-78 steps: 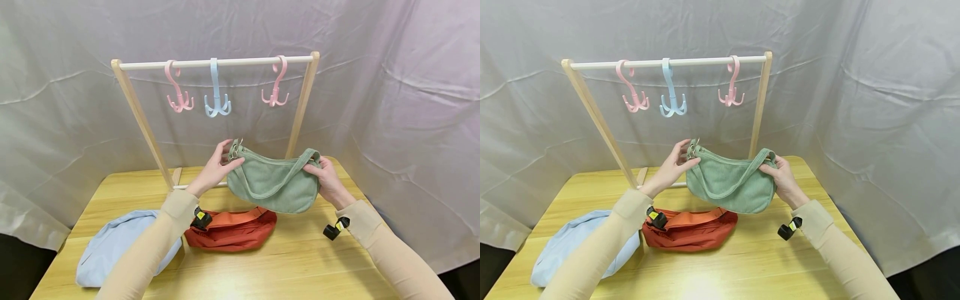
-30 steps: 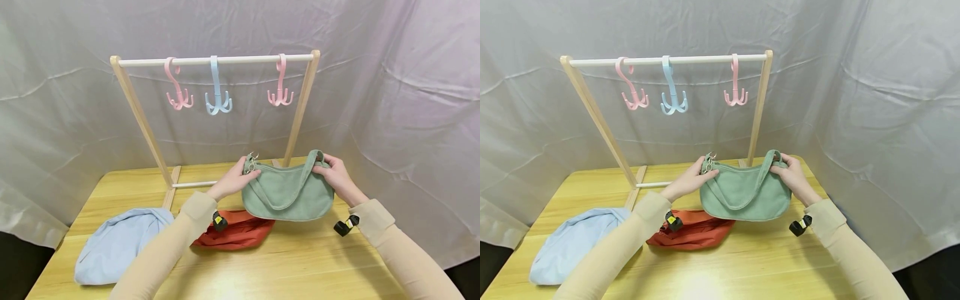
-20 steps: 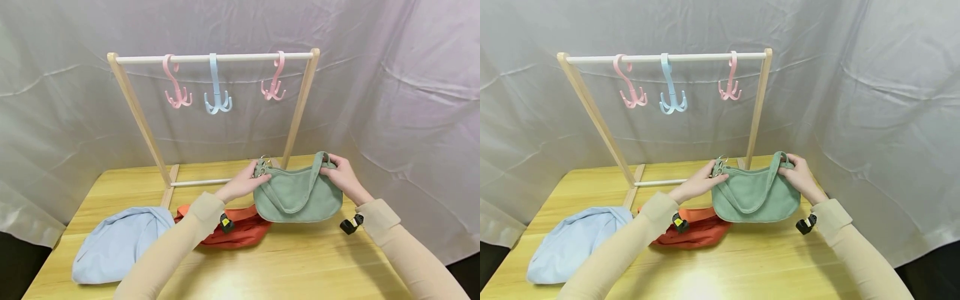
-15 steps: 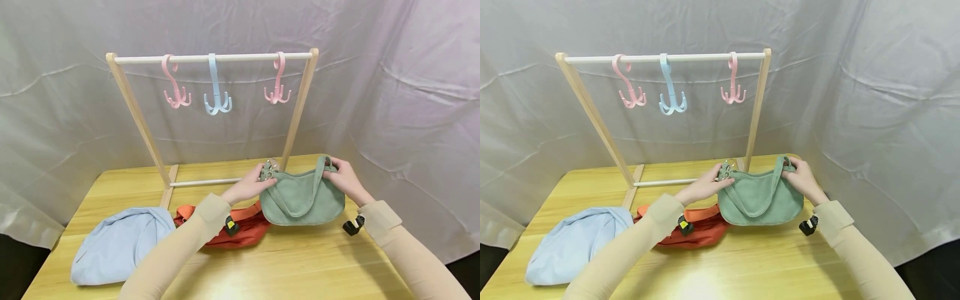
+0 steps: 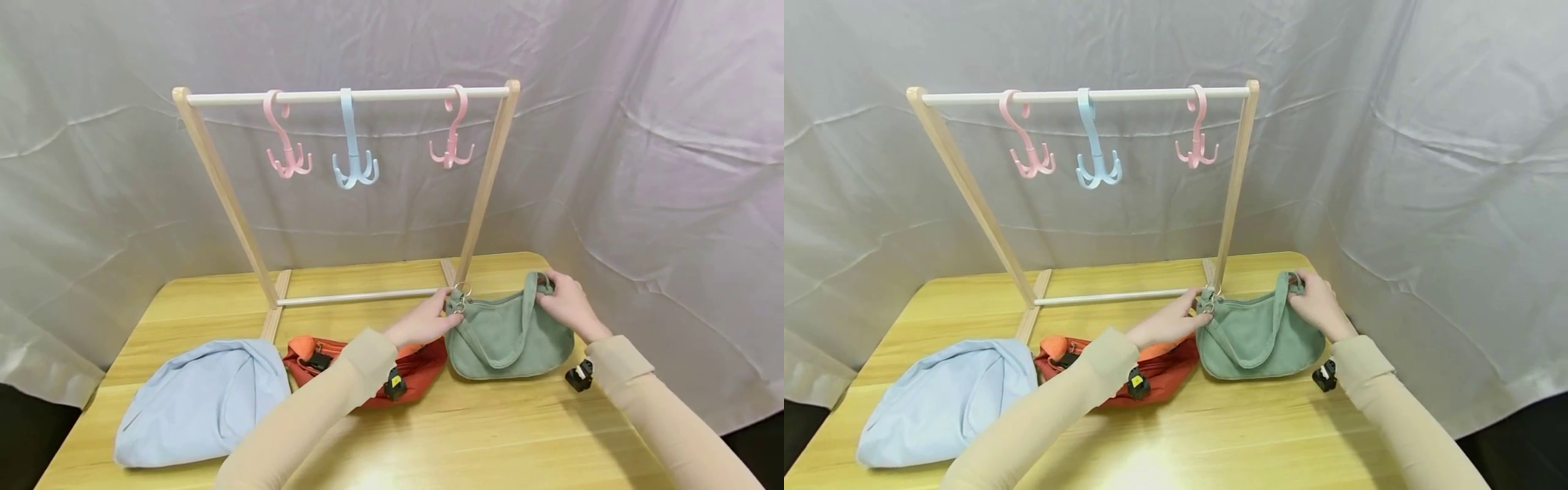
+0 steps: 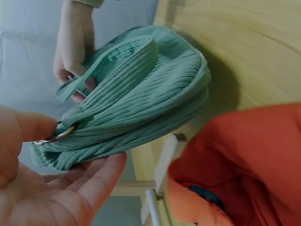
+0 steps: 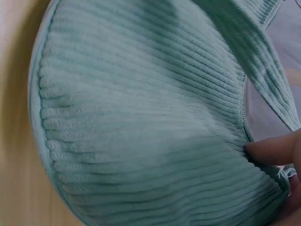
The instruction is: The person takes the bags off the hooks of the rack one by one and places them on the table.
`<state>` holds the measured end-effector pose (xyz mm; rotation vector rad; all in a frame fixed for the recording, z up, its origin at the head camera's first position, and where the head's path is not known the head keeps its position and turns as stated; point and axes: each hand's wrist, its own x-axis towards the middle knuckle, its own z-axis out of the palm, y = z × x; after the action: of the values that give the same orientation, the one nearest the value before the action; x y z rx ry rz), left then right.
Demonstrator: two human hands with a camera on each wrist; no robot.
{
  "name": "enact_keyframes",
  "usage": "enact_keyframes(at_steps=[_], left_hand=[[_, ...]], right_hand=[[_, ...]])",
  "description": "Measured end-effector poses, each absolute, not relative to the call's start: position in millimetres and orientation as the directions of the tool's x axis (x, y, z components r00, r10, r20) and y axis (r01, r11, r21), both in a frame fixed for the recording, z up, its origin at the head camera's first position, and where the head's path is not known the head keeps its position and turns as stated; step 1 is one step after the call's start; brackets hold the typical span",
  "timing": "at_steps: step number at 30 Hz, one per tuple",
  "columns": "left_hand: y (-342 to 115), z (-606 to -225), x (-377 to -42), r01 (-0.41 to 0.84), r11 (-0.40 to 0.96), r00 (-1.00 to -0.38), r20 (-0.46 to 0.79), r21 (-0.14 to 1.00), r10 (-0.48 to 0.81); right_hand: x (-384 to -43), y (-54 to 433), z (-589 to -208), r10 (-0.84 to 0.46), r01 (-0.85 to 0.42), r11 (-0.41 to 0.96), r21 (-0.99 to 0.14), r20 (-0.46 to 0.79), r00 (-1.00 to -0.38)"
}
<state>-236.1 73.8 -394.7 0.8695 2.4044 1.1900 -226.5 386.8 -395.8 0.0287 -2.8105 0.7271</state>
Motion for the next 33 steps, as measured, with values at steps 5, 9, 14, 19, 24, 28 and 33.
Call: enact_keyframes(at_steps=[5,9,14,19,24,28,33], left_hand=[[74.9,-398.2,-234.5,0.393,0.511,-0.768,-0.033,0.765,0.639],[76.8,-400.8,-234.7,0.436,0.534,-0.766,-0.013,0.725,0.642],[78.6,-406.1,-236.2,0.473,0.540,-0.757,0.008,0.696,0.653],[77.8,-411.7,-237.4,0.473,0.536,-0.755,0.008,0.700,0.656],[77.0,-418.7,-237.6,0.466,0.543,-0.764,0.008,0.698,0.645],[79.4,-424.2,-237.6,0.454,0.551,-0.777,0.008,0.700,0.629],[84.4,-427.9,-236.2,0.454,0.541,-0.769,0.005,0.708,0.639]], right_hand=[[-226.2,388.5,-400.9,0.018,-0.084,0.897,-0.434,0.226,-0.974],[-224.6,386.5,-402.1,0.005,-0.084,0.904,-0.419,0.205,-0.979],[-224.1,382.4,-402.7,0.002,-0.080,0.899,-0.430,0.187,-0.982],[-222.9,376.5,-400.9,-0.022,-0.140,0.889,-0.436,0.265,-0.964],[-223.3,363.4,-399.2,-0.120,-0.278,0.848,-0.451,0.347,-0.930],[-224.0,350.9,-405.0,-0.259,-0.390,0.787,-0.477,0.318,-0.912],[-223.6,335.6,-416.8,-0.429,-0.477,0.690,-0.545,0.222,-0.875]])
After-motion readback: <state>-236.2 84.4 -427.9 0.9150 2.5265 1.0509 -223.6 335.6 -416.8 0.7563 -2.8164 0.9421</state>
